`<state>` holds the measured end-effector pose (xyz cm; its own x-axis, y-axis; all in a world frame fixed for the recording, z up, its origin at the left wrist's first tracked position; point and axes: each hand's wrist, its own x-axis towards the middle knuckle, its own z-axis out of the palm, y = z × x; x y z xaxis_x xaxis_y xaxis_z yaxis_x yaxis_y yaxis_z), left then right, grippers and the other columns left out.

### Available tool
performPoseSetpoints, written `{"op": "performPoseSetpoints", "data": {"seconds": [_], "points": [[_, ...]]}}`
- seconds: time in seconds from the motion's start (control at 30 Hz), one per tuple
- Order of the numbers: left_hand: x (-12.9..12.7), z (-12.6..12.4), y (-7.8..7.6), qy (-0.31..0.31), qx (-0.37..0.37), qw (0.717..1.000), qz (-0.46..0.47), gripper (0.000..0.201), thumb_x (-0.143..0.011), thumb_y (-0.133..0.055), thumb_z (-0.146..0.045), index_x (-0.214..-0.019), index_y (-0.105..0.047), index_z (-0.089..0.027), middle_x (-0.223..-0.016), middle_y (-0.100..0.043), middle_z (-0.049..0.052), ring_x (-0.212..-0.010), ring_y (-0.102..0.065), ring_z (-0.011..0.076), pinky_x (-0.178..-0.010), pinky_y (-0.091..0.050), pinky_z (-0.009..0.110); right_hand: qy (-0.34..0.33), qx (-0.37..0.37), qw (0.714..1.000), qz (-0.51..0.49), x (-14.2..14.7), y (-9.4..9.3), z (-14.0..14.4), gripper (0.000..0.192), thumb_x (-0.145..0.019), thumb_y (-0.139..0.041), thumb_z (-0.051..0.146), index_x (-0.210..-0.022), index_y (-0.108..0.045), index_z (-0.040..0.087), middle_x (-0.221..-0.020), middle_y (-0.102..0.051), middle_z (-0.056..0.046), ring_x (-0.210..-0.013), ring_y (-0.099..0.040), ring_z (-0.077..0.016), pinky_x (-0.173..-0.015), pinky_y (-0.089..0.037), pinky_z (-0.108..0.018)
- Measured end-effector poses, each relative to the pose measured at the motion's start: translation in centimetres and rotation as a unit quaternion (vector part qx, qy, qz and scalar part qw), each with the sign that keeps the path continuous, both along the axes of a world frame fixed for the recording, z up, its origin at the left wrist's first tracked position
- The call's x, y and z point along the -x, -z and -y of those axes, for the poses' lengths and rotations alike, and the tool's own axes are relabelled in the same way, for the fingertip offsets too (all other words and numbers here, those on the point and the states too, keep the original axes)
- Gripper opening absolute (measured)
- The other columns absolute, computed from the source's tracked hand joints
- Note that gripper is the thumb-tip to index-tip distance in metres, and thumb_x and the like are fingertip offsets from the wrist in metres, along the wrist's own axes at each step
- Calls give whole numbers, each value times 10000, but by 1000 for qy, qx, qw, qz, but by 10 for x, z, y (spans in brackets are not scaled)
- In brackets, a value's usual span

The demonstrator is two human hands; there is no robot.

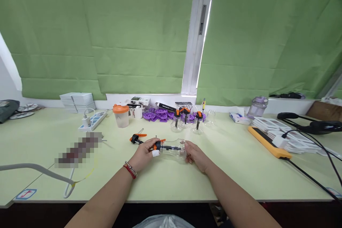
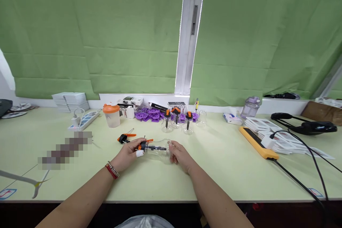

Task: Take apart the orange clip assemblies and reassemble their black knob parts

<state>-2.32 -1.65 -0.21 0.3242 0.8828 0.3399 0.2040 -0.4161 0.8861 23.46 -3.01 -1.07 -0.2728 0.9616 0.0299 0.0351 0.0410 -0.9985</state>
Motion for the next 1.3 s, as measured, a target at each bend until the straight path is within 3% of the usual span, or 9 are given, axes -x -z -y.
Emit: {"op": "performPoseSetpoints", "data": {"seconds": [0.17, 0.23, 0.37, 0.53, 0.77, 0.9, 0.97, 1.07, 1.3], "points": [[-2, 2, -4, 10, -12, 1000, -1, 476, -689, -672, -295, -1147, -591, -192, -1248, -538, 94, -1147, -487, 257, -1008, -349, 396, -3, 9, 1000, -9, 1, 2, 0, 585, -815, -410, 597, -1222, -474, 182, -716, -572, -28, -555, -531, -124, -447, -319, -221], [-2, 3, -6, 5, -16, 1000, 3, 474, -694, -666, -297, -1150, -587, -192, -1229, -549, 91, -1118, -504, 254, -981, -375, 383, -10, 7, 1000, -21, 1, 0, 3, 638, -806, -460, 564, -1344, -333, 245, -962, -582, -73, -629, -563, -128, -501, -383, -239], [-1, 2, -5, -2, -20, 1000, 2, 464, -708, -651, -284, -1158, -577, -197, -1201, -562, 85, -1082, -522, 243, -967, -385, 376, -21, -8, 1000, -17, -1, -5, 9, 766, -749, -602, 436, -1382, -172, 393, -1369, -295, -82, -722, -586, -117, -610, -442, -273], [0, 0, -1, 11, -23, 1000, -6, 443, -717, -645, -268, -1148, -579, -193, -1176, -564, 91, -1067, -525, 242, -963, -383, 379, -14, -19, 1000, 13, -2, -4, 7, 640, -742, -606, 429, -1315, -325, 375, -1231, -416, -54, -647, -554, -92, -582, -414, -257], [-1, 0, 1, 11, -23, 1000, -9, 454, -703, -662, -274, -1144, -584, -196, -1239, -529, 101, -1144, -479, 255, -1019, -323, 397, -9, 5, 1000, -1, 1, 0, 3, 582, -790, -478, 580, -1251, -442, 227, -701, -529, -1, -524, -455, -96, -460, -271, -214], [-2, -1, 1, 8, -21, 1000, -3, 461, -704, -661, -282, -1149, -580, -192, -1229, -538, 103, -1141, -481, 255, -1026, -312, 404, -19, 8, 1000, -11, 0, 0, 3, 620, -799, -470, 573, -1310, -386, 232, -788, -556, -29, -579, -500, -113, -481, -314, -225], [-2, -2, 2, 0, -19, 1000, -4, 468, -703, -662, -282, -1153, -575, -186, -1225, -539, 107, -1129, -488, 257, -1022, -315, 412, -24, 7, 1000, -15, -2, 1, 4, 677, -787, -523, 530, -1368, -283, 282, -1016, -545, -69, -650, -541, -122, -534, -373, -244], [-1, -3, 3, -7, -16, 1000, -6, 470, -706, -659, -284, -1154, -571, -176, -1217, -544, 108, -1119, -495, 256, -1008, -334, 409, -36, -7, 999, -9, -5, 2, 4, 752, -750, -614, 434, -1375, -199, 380, -1325, -340, -81, -729, -570, -119, -610, -419, -266], [1, -7, 8, -9, -10, 1000, -2, 484, -698, -668, -308, -1155, -579, -176, -1218, -555, 103, -1103, -515, 247, -1007, -348, 394, -25, -8, 1000, 3, -4, 6, 0, 566, -776, -574, 459, -1282, -350, 337, -1116, -453, -44, -608, -530, -78, -527, -361, -227]]}}
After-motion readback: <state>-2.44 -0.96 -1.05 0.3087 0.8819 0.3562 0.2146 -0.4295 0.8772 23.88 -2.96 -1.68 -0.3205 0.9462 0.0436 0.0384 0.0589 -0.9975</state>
